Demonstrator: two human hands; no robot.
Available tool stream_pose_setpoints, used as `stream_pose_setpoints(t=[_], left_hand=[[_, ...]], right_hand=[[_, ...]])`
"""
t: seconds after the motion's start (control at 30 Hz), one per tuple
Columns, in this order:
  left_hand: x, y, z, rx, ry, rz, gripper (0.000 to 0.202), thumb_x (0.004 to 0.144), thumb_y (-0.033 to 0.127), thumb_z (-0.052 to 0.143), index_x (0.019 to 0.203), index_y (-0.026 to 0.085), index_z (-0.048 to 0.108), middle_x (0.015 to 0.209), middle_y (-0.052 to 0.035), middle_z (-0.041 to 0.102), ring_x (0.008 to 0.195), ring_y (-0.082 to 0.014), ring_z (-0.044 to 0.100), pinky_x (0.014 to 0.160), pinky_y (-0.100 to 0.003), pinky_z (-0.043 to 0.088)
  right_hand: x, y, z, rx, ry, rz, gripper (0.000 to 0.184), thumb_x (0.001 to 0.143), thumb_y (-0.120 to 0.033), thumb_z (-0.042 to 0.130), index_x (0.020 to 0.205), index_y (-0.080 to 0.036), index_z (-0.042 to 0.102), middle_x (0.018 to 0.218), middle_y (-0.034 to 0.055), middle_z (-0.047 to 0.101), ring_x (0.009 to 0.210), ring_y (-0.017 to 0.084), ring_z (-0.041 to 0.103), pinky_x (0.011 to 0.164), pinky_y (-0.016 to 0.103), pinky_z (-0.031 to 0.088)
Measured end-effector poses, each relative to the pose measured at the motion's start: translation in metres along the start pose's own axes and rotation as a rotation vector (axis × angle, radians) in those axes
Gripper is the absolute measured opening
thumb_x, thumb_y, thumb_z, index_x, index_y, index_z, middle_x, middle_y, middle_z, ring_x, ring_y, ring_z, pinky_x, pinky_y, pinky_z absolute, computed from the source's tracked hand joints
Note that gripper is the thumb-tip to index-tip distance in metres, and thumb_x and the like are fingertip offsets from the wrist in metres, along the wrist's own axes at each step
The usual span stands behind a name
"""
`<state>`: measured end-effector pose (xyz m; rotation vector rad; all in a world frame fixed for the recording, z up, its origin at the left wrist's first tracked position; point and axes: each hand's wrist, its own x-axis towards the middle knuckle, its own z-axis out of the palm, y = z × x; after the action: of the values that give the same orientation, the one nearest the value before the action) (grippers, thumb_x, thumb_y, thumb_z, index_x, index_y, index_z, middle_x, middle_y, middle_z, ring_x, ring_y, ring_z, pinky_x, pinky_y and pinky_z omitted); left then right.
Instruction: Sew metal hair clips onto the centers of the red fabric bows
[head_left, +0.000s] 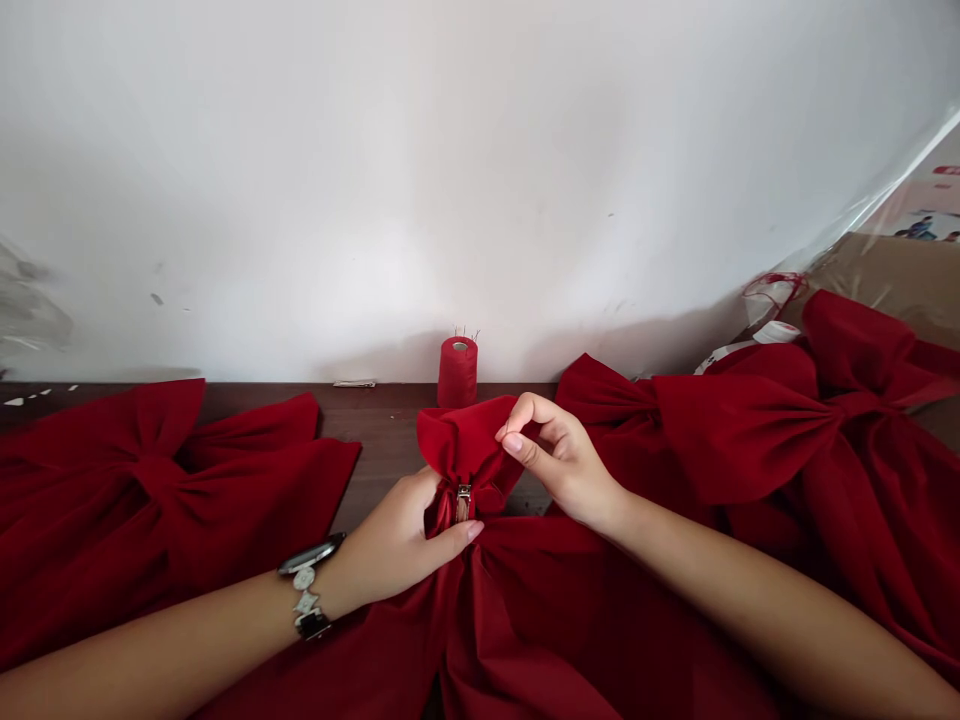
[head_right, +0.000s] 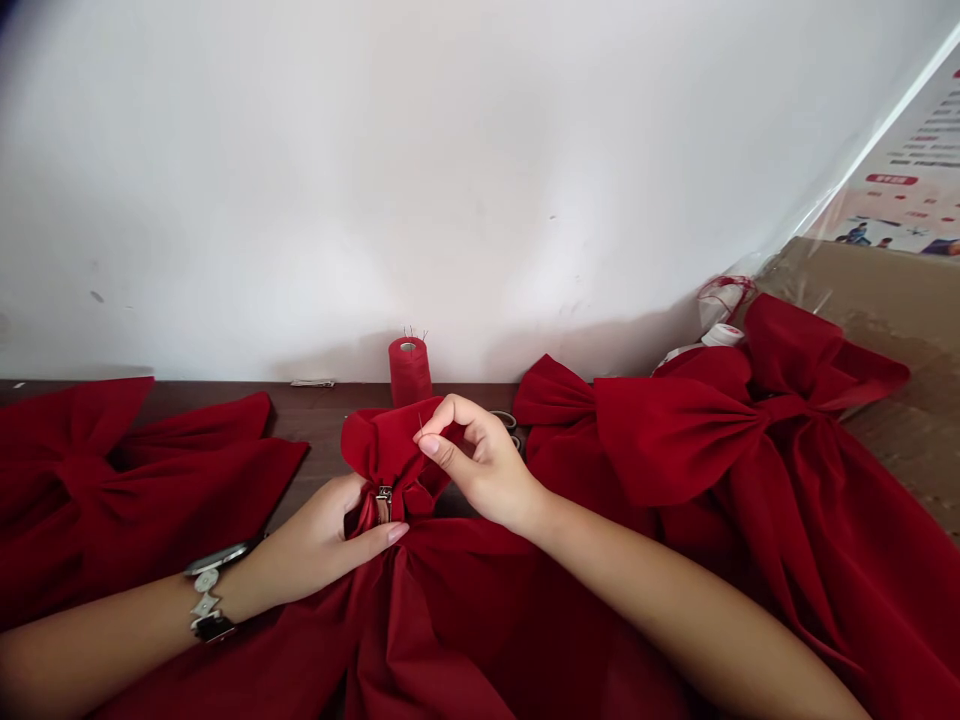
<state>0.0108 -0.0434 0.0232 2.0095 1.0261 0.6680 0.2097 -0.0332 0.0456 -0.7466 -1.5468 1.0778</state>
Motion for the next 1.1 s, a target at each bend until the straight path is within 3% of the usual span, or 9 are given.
stream_pose_setpoints(t=[0.13,0.2,0.3,0.4,0.5,0.67,0.87,0.97,1.1], left_hand=[[0.005,0.000,-0.005,-0.211,-0.024,0.005,0.028,0.087,0.042,0.060,0.103,0.019,0.062,0.091,-0.0038,0.071,0.083,-0.0216,0.066,0.086,-0.036,0.054],[0.006,0.000,-0.005,-0.266,0.006,-0.002,0.036,0.086,0.044,0.061,0.114,0.021,0.061,0.106,-0.0067,0.070,0.097,-0.0245,0.065,0.096,-0.040,0.051],[0.006,0.001,-0.004,-0.237,0.097,-0.017,0.047,0.084,0.046,0.064,0.124,0.024,0.058,0.135,-0.0092,0.057,0.127,-0.0292,0.050,0.111,-0.044,0.039],[0.003,0.000,-0.002,-0.215,0.117,-0.039,0.057,0.084,0.049,0.062,0.135,0.028,0.050,0.150,-0.0076,0.042,0.142,-0.0290,0.034,0.117,-0.045,0.030],[0.001,-0.001,-0.002,-0.219,0.075,-0.040,0.063,0.085,0.049,0.062,0.141,0.027,0.044,0.150,-0.0089,0.043,0.142,-0.0297,0.034,0.117,-0.045,0.029],[-0.001,-0.003,-0.004,-0.261,0.017,0.007,0.058,0.089,0.046,0.059,0.140,0.025,0.044,0.142,-0.0099,0.054,0.132,-0.0281,0.049,0.113,-0.043,0.037],[0.000,-0.011,-0.005,-0.272,0.007,0.058,0.058,0.089,0.044,0.059,0.141,0.025,0.044,0.142,-0.0090,0.054,0.134,-0.0285,0.046,0.113,-0.043,0.038],[0.001,-0.015,-0.004,-0.280,0.010,0.063,0.056,0.090,0.044,0.057,0.141,0.026,0.043,0.143,-0.0084,0.053,0.134,-0.0271,0.047,0.113,-0.041,0.038],[0.000,-0.017,-0.001,-0.254,0.040,0.078,0.052,0.092,0.041,0.054,0.140,0.025,0.044,0.142,-0.0082,0.054,0.131,-0.0259,0.050,0.112,-0.039,0.039]], right_hand=[[0.003,-0.003,-0.005,-0.061,0.040,-0.050,0.024,0.086,-0.038,0.066,0.077,-0.019,0.056,0.075,0.0009,0.058,0.067,0.011,0.051,0.065,0.025,0.044],[0.002,-0.005,-0.007,-0.100,0.045,-0.086,0.022,0.087,-0.038,0.065,0.078,-0.019,0.056,0.075,0.0012,0.059,0.068,0.012,0.053,0.065,0.025,0.045],[0.002,-0.007,-0.008,-0.140,0.029,-0.129,0.020,0.088,-0.037,0.063,0.079,-0.020,0.057,0.076,0.0019,0.060,0.070,0.013,0.055,0.066,0.026,0.046],[0.002,-0.008,-0.009,-0.174,0.027,-0.157,0.019,0.089,-0.035,0.062,0.080,-0.020,0.057,0.076,0.0021,0.060,0.070,0.013,0.056,0.066,0.026,0.047],[0.003,-0.009,-0.010,-0.189,0.034,-0.166,0.017,0.090,-0.033,0.061,0.081,-0.020,0.057,0.077,0.0020,0.060,0.071,0.013,0.055,0.067,0.026,0.046],[0.005,-0.011,-0.010,-0.160,0.047,-0.129,0.020,0.089,-0.035,0.062,0.079,-0.020,0.056,0.076,0.0014,0.059,0.070,0.012,0.053,0.067,0.025,0.046],[0.005,-0.015,-0.008,-0.085,0.034,-0.047,0.025,0.087,-0.041,0.065,0.078,-0.019,0.056,0.077,0.0013,0.059,0.071,0.012,0.052,0.069,0.026,0.045],[0.005,-0.017,-0.005,-0.010,-0.047,0.005,0.022,0.086,-0.038,0.067,0.078,-0.019,0.057,0.076,0.0005,0.058,0.070,0.012,0.052,0.068,0.025,0.046],[0.005,-0.020,-0.002,0.068,-0.252,0.078,0.021,0.085,-0.035,0.068,0.075,-0.018,0.060,0.074,-0.0005,0.059,0.068,0.011,0.054,0.068,0.025,0.048]])
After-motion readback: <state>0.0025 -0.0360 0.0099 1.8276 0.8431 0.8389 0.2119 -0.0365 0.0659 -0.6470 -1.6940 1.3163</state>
